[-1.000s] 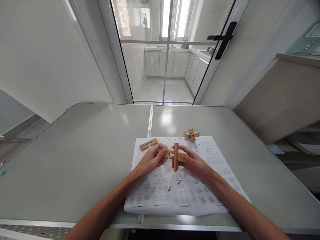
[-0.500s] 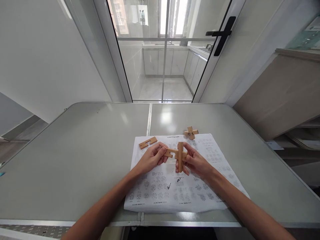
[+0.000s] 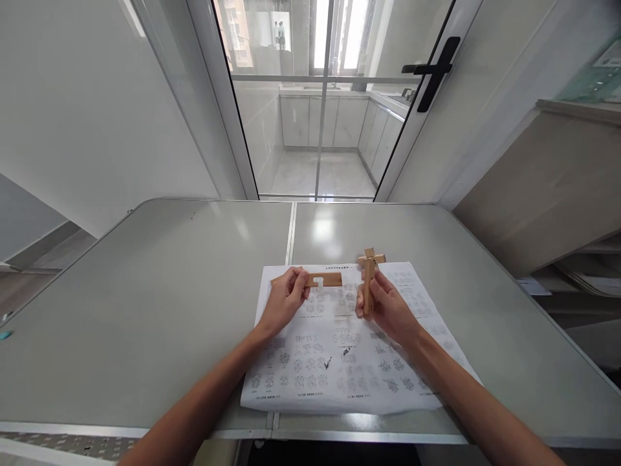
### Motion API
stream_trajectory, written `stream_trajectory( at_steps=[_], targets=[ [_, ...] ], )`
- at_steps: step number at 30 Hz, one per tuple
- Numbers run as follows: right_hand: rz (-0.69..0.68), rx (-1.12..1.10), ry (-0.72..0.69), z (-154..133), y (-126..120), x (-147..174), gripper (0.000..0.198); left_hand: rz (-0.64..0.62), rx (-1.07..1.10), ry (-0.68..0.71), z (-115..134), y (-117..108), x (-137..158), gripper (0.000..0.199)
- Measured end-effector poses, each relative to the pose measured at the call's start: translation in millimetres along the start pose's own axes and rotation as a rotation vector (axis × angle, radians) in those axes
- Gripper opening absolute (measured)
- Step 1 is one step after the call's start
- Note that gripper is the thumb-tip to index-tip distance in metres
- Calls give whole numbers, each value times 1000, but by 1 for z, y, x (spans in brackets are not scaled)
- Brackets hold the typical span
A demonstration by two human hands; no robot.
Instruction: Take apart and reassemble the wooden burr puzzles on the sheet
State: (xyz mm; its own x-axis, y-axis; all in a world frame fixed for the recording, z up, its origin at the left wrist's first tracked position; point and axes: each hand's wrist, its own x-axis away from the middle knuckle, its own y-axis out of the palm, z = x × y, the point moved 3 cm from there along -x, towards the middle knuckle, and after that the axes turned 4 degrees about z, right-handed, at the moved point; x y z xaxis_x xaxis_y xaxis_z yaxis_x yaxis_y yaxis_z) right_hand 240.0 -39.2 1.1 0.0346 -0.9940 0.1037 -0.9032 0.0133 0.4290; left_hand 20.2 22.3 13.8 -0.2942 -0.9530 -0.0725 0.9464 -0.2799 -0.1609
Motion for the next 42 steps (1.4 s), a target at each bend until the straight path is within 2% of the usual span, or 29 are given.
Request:
stream_trajectory(
  at_steps=[2,5,9,14,20,26,31,42],
  targets=[
    [64,94,-40,-3,2,-1,40,39,-142,40,-1,-2,0,38],
    [79,298,-108,-4,7,-2,39,48,-305,103,-1,-3,0,37],
    [99,572,-161,2,8,-2,46,-13,-416,123,0,-4,0,38],
    [110,842,-248,12,10,0,39,-100,-603,163,2,-5,1,36],
    [131,1055,-338,21,9,-2,38,-25,-836,131,-4,2,5,31],
    [123,1217,-436,21,12,-3,36,-29,-1075,161,-11,12,5,31],
    [111,1275,-471,20,16,-1,36,-21,-1083,216,-14,15,5,30],
    [100,1350,-495,24,13,-2,32,-51,-1134,208,-15,17,7,31]
  ],
)
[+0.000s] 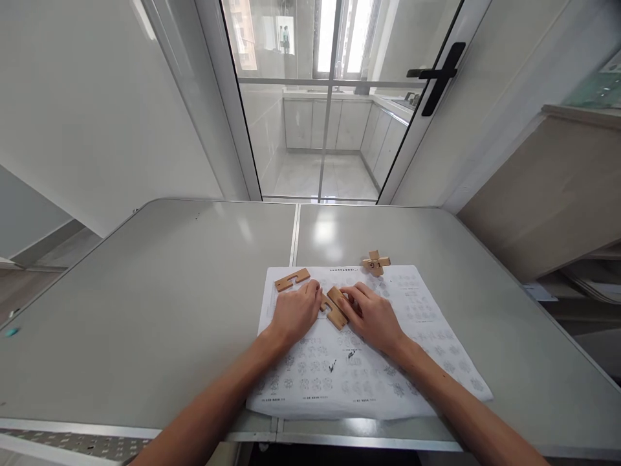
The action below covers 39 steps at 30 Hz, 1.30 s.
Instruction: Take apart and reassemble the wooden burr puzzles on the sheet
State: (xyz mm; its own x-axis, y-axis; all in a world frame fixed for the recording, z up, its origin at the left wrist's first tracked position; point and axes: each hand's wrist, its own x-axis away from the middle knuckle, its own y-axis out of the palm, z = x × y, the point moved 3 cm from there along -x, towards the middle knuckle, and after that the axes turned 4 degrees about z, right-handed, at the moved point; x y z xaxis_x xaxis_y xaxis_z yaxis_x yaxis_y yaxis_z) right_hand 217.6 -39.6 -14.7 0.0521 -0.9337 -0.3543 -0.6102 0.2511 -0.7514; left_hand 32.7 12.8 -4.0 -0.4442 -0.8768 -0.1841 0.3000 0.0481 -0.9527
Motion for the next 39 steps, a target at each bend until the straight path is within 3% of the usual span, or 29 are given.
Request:
stream_trajectory(
  at_steps=[5,10,15,17,21,28,34,39],
  targets=[
    [-7,-29,-17,-1,-1,0,29,19,30,9,-5,0,1,28],
    [-80,-89,-44,-3,-8,0,27,201,87,61,-16,-13,-2,25],
    [-213,-201,-161,-7,-12,3,49,355,-18,42,-26,-25,-6,21],
    [-252,-208,-222,-9,-12,4,54,357,-42,16,-29,-25,-6,21],
    [-276,-181,-276,-12,-9,7,46,325,-31,-26,-33,-19,-7,23],
    [-280,-293,-243,-16,-8,10,36,262,40,-51,-29,-18,-6,24],
    [-314,-453,-199,-17,-6,11,41,183,148,-92,-22,-23,-2,25],
    [-293,-588,-194,-20,-7,7,38,224,241,-13,-18,-25,-2,26]
  ],
)
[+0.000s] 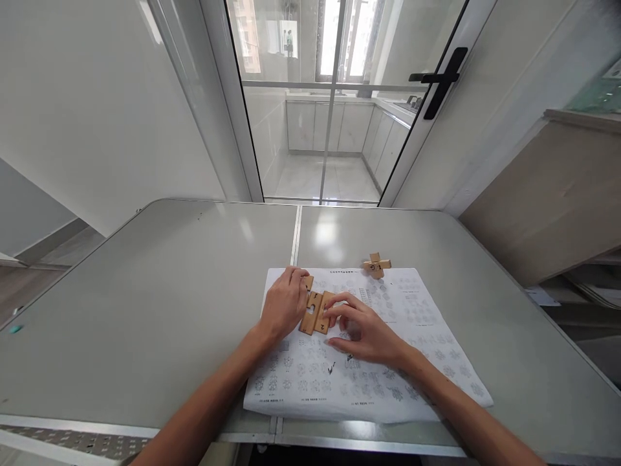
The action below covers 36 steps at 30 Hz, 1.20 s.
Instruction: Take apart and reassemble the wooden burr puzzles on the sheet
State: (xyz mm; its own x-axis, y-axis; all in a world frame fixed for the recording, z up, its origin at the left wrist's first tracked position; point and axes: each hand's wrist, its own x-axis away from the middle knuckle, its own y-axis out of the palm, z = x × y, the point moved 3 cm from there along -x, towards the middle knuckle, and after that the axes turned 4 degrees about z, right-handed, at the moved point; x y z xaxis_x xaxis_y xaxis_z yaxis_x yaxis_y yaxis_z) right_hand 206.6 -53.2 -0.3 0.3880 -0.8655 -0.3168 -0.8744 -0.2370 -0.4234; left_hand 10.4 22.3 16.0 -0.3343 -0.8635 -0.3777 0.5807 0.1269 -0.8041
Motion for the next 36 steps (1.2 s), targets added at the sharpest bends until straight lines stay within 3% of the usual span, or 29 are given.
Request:
stream_trajectory(
  at_steps=[4,9,12,21,26,32,36],
  targets=[
    [65,-43,-5,-4,-1,-4,24,-39,91,142,6,-2,1,24],
    [261,-20,121,5,-8,-4,8,-184,99,316,12,0,7,82],
    [303,3,192,11,-11,-4,8,-218,72,362,11,4,8,93],
    [275,38,217,12,-10,-5,8,-165,62,316,10,9,2,63],
    [278,32,250,14,-11,-5,9,-204,66,374,12,8,5,72],
    [280,35,275,12,-12,-6,9,-198,48,367,8,10,3,51],
    [285,41,286,11,-13,-6,9,-150,7,363,2,8,1,52]
  ],
)
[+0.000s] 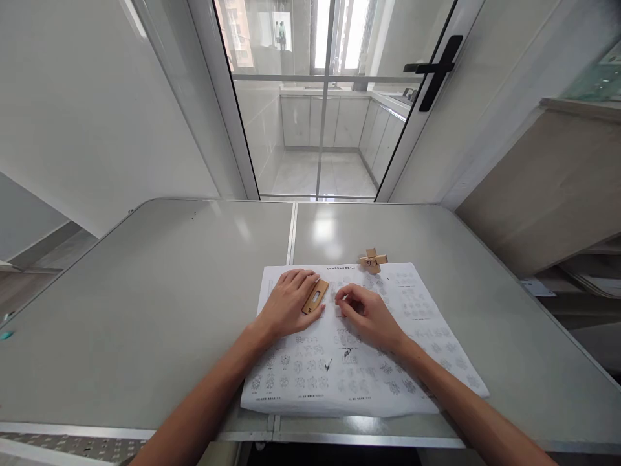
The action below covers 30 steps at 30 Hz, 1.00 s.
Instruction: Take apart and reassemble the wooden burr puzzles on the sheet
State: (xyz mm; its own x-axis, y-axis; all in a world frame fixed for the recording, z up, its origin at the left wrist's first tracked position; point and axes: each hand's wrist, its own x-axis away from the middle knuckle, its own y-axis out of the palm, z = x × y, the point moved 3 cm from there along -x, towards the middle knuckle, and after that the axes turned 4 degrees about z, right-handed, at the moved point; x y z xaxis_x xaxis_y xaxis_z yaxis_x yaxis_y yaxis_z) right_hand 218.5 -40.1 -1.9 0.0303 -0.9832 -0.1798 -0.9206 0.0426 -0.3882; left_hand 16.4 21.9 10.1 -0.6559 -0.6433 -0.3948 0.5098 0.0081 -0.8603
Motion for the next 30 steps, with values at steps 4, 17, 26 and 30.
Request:
stream_trajectory(
  at_steps=[4,17,26,30],
  targets=[
    [-5,0,9,1,0,0,9,68,-98,-112,-11,-6,1,61],
    [5,18,18,5,-1,0,9,111,-127,-333,-23,-7,5,57],
    [8,13,19,5,-1,0,11,132,-68,-348,-24,4,7,55],
    [7,12,12,4,0,0,13,171,-46,-364,-25,6,7,47]
  ],
)
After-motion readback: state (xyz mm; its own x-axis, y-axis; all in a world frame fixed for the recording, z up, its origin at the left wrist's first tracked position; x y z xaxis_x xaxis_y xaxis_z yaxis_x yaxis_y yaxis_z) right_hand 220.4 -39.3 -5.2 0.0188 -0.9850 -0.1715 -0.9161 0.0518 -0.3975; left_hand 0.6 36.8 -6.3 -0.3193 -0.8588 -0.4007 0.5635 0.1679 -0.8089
